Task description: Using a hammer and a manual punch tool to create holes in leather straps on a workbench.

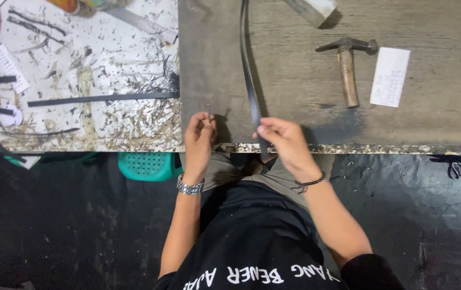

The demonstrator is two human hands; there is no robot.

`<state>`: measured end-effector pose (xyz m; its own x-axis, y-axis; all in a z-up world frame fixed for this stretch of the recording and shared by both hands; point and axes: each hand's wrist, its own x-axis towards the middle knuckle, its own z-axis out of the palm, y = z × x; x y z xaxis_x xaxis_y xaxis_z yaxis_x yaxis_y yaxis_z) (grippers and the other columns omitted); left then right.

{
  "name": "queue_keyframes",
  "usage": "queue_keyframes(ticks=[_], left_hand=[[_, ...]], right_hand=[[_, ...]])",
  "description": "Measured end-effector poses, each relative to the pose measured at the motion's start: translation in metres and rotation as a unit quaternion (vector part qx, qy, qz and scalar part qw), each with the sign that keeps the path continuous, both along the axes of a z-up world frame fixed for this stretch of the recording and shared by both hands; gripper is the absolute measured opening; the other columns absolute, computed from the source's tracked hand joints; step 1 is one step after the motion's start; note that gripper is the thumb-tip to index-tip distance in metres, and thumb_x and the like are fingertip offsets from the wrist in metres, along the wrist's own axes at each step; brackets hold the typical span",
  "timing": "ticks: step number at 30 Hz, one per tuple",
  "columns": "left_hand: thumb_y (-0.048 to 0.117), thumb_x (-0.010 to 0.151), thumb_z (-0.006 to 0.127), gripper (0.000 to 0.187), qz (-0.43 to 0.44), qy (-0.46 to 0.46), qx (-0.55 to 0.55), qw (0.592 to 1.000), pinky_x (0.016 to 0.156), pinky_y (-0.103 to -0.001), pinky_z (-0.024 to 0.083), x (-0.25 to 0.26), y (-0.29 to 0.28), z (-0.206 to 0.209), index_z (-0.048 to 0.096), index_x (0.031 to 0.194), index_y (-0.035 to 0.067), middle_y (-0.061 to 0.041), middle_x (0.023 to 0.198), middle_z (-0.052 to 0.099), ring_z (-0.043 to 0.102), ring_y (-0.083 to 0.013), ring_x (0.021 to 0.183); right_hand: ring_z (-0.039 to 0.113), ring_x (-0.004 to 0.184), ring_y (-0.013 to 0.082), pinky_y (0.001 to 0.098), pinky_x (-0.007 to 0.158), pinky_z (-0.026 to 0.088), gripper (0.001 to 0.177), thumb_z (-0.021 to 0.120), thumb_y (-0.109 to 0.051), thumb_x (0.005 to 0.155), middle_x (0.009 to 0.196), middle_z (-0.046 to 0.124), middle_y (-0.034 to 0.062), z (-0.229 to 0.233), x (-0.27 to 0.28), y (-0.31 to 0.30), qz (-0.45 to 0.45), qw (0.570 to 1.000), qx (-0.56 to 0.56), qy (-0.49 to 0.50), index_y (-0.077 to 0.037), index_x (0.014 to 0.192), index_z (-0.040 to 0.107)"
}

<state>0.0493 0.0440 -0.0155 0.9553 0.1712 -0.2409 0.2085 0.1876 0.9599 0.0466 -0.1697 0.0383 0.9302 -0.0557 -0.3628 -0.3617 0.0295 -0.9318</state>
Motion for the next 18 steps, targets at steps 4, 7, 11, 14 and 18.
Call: queue_keyframes(ticks=[4, 7, 11, 14, 18], left_hand=[[0.007, 0.093, 0.066, 0.013, -0.041, 0.063, 0.083, 0.994, 0.066, -0.030, 0.047, 0.003, -0.005, 0.031, 0.071, 0.104, 0.004, -0.005, 0.079, 0.060, 0.054, -0.0140, 0.071], [0.013, 0.088, 0.074, 0.015, -0.071, 0.082, 0.137, 0.985, 0.061, -0.029, 0.046, 0.002, -0.008, 0.035, 0.076, 0.102, 0.006, -0.001, 0.067, 0.052, 0.050, -0.0112, 0.065], [0.016, 0.093, 0.072, 0.013, -0.086, 0.078, 0.167, 0.979, 0.053, -0.028, 0.046, 0.005, -0.012, 0.037, 0.079, 0.101, 0.010, -0.002, 0.058, 0.055, 0.049, -0.0078, 0.055], [0.018, 0.093, 0.072, 0.014, -0.091, 0.076, 0.186, 0.975, 0.050, -0.028, 0.045, 0.006, -0.017, 0.043, 0.079, 0.101, 0.009, -0.001, 0.056, 0.055, 0.049, -0.0082, 0.053], [0.013, 0.092, 0.070, 0.015, -0.104, 0.078, 0.169, 0.977, 0.059, -0.031, 0.048, 0.007, -0.023, 0.052, 0.079, 0.102, 0.006, -0.005, 0.054, 0.055, 0.052, -0.0121, 0.058]], right_hand=[[0.070, 0.079, 0.0164, 0.0296, 0.063, 0.059, 0.027, 0.074, -0.005, 0.090, 0.095, 0.073, 0.0121, 0.003, -0.010, 0.034, 0.010, 0.983, 0.155, 0.098, 0.007, 0.113, 0.070], [0.066, 0.070, 0.0179, 0.0338, 0.055, 0.059, 0.033, 0.074, -0.004, 0.092, 0.099, 0.070, 0.0192, -0.017, -0.012, 0.035, 0.000, 0.986, 0.139, 0.092, 0.013, 0.119, 0.065], [0.066, 0.053, 0.0180, 0.0321, 0.049, 0.055, 0.031, 0.071, -0.008, 0.096, 0.093, 0.073, 0.0230, -0.010, -0.010, 0.030, 0.031, 0.999, 0.013, -0.017, 0.009, 0.122, 0.065], [0.074, 0.067, 0.0262, 0.0296, 0.050, 0.052, 0.025, 0.073, -0.005, 0.095, 0.081, 0.074, 0.0191, -0.005, -0.012, 0.028, 0.033, 0.954, -0.268, -0.133, 0.003, 0.119, 0.073], [0.073, 0.071, 0.0236, 0.0318, 0.055, 0.055, 0.026, 0.069, 0.001, 0.095, 0.088, 0.075, 0.0217, -0.004, -0.018, 0.031, 0.014, 0.957, -0.240, -0.163, 0.006, 0.121, 0.072]])
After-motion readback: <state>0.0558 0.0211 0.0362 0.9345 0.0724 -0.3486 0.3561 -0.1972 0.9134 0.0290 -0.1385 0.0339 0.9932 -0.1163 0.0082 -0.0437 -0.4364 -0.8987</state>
